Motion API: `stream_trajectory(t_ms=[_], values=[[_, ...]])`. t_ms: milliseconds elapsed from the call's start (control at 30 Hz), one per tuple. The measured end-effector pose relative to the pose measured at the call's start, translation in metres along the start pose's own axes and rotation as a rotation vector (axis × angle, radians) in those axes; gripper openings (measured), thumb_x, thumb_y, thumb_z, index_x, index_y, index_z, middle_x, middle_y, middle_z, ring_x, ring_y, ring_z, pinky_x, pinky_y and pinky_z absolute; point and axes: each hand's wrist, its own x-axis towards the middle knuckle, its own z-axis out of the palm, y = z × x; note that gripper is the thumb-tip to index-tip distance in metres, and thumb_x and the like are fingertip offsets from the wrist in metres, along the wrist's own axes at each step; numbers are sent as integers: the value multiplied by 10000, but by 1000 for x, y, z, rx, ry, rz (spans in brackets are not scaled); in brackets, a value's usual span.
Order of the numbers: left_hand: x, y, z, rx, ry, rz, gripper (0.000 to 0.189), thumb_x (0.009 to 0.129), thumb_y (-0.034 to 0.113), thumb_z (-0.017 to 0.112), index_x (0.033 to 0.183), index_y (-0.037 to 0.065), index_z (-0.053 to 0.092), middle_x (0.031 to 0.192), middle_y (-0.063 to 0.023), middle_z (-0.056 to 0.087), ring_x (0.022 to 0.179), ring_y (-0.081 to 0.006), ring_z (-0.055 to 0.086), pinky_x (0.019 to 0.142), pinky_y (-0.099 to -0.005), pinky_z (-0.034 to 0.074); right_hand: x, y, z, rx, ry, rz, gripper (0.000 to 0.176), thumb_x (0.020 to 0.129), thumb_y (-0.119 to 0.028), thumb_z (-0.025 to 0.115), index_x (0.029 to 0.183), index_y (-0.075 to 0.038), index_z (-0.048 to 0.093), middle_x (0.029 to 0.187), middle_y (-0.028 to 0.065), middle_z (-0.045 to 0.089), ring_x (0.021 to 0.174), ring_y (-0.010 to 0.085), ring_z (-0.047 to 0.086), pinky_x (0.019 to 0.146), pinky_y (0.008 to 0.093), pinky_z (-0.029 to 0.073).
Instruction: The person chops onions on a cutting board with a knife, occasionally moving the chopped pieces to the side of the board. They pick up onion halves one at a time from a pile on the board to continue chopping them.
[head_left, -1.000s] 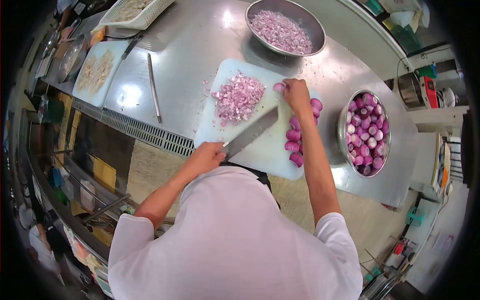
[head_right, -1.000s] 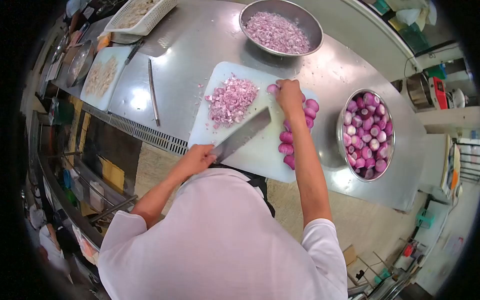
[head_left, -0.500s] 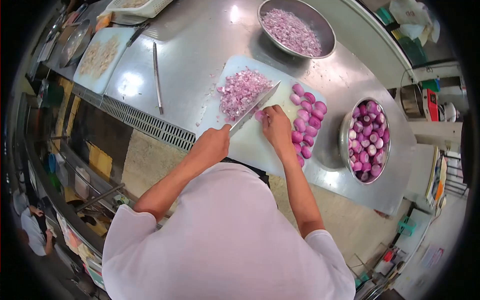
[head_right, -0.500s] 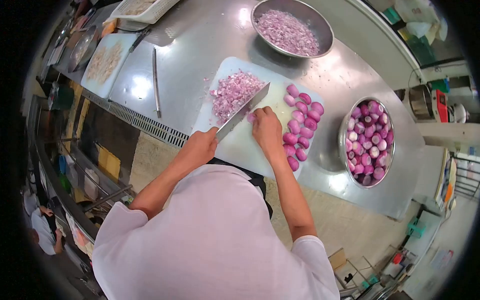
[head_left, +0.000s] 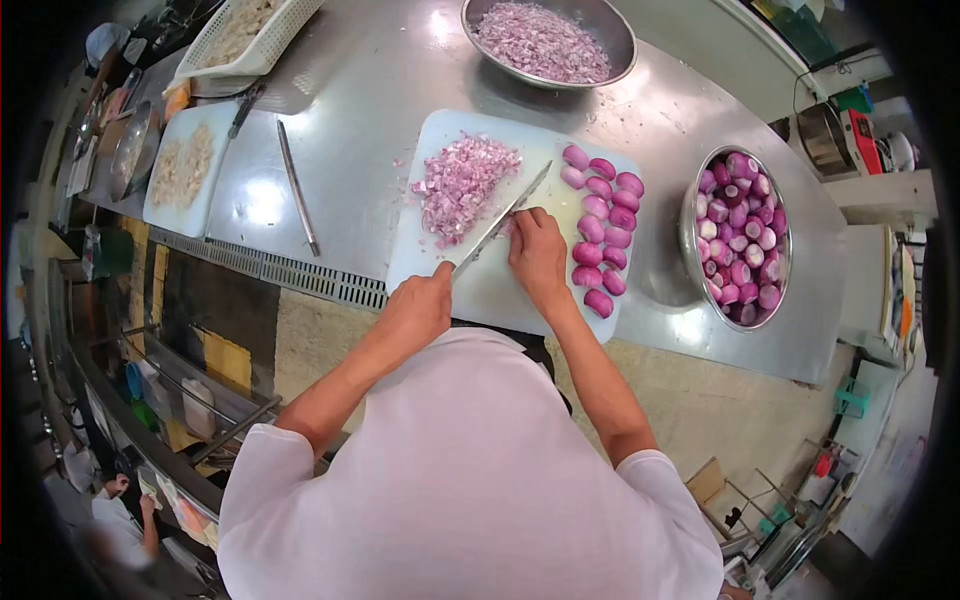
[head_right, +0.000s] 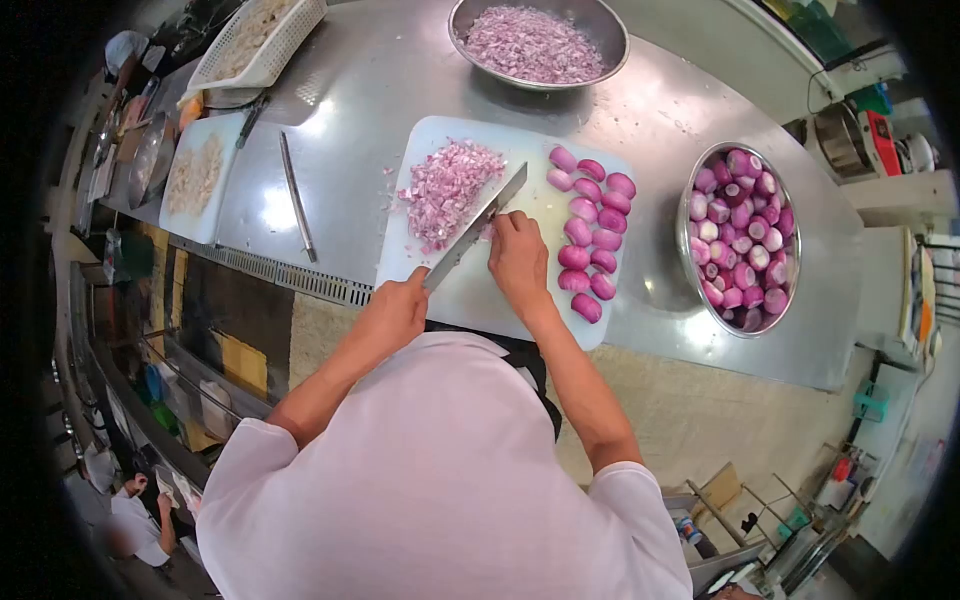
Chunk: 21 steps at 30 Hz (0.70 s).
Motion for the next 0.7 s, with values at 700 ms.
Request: stream_trajectory(t_ms=[700], values=[[7, 11, -5, 67, -45, 14, 146, 845, -17, 540, 976, -62, 497, 642, -277, 598, 666, -476, 617, 612, -560, 468, -8, -2, 6, 56, 118, 48, 112, 818, 18, 600, 927, -5, 610, 908, 151, 588, 835, 355, 568, 708, 453, 479]])
